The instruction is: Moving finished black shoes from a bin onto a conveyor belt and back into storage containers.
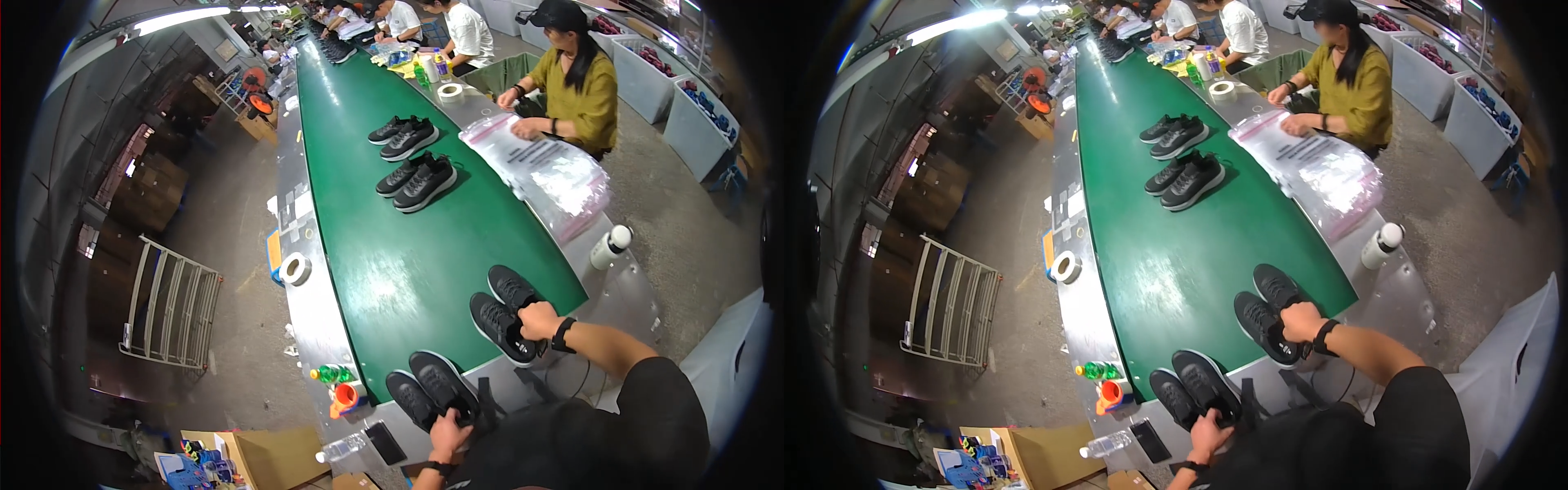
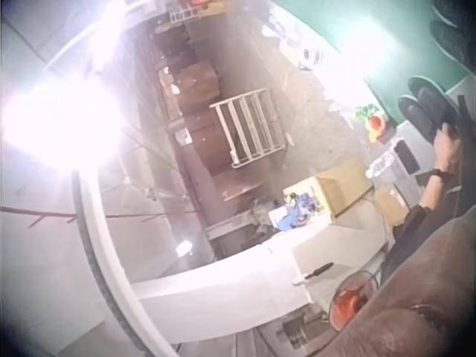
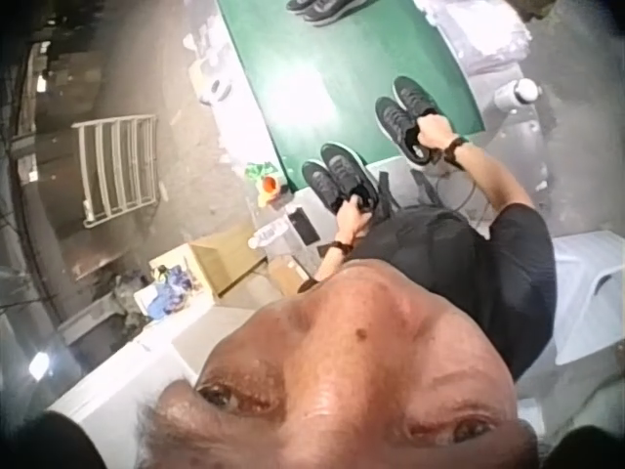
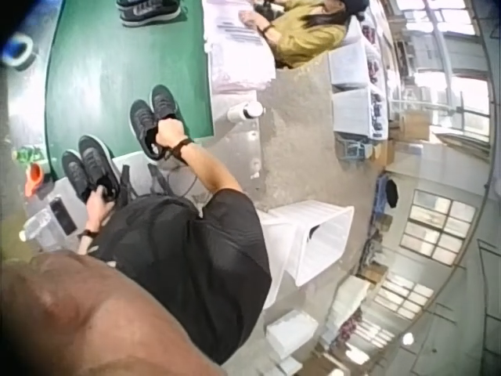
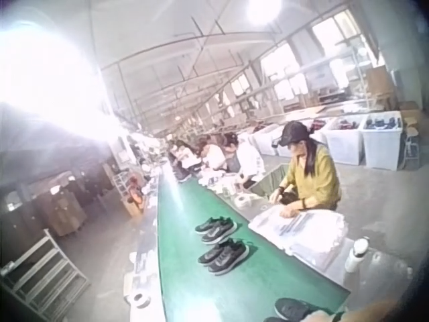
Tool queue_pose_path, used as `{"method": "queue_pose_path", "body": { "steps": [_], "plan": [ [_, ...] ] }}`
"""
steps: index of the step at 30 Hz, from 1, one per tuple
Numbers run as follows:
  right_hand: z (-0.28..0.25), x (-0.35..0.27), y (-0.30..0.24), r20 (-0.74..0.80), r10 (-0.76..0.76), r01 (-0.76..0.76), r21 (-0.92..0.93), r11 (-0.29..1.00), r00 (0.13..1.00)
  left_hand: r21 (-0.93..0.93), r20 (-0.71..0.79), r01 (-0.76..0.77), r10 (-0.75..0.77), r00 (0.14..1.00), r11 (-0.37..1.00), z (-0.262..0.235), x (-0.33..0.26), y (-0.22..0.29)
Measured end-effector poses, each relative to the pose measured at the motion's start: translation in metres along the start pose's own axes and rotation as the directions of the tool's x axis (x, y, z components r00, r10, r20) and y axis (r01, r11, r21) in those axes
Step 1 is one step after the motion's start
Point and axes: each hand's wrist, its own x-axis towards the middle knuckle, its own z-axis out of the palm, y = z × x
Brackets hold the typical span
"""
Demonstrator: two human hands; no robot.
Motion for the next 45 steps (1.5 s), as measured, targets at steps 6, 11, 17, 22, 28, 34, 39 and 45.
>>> {"method": "queue_pose_path", "body": {
  "steps": [6, 11, 17, 22, 28, 34, 39, 45],
  "plan": [
    [0.042, -0.102, -0.028, -0.04, -0.035, 0.04, 0.141, 0.989, 0.999, 0.047, 0.056, -0.092, 0.09, 0.994, 0.995, 0.013, 0.004, 0.02],
    [0.056, -0.147, -0.035, -0.141, -0.071, 0.111, 0.3, 0.947, 0.987, 0.079, 0.08, -0.128, 0.122, 0.989, 0.989, 0.013, 0.003, 0.029],
    [0.077, -0.162, -0.022, -0.029, -0.387, 0.388, 0.081, 0.918, 0.922, 0.108, 0.072, -0.139, 0.132, 0.989, 0.984, 0.018, -0.003, 0.029],
    [0.077, -0.161, -0.052, 0.106, -0.254, 0.265, -0.109, 0.958, 0.961, 0.127, 0.054, -0.138, 0.132, 0.99, 0.982, 0.02, -0.008, 0.028],
    [0.079, -0.153, -0.052, -0.028, -0.208, 0.206, -0.054, 0.977, 0.978, 0.072, 0.123, -0.188, 0.178, 0.976, 0.98, 0.011, -0.001, 0.022],
    [-0.025, -0.167, -0.05, 0.14, -0.045, -0.019, 0.425, 0.905, 0.989, -0.092, 0.199, -0.224, 0.239, 0.951, 0.97, -0.05, 0.014, 0.055],
    [-0.028, -0.165, -0.026, 0.13, -0.049, -0.011, 0.429, 0.903, 0.99, -0.212, 0.346, -0.144, 0.212, 0.914, 0.967, -0.081, 0.015, 0.09],
    [-0.039, -0.221, -0.007, 0.09, 0.075, -0.11, 0.5, 0.859, 0.993, -0.268, 0.479, -0.152, 0.269, 0.836, 0.951, -0.081, 0.012, 0.134]
  ]
}}
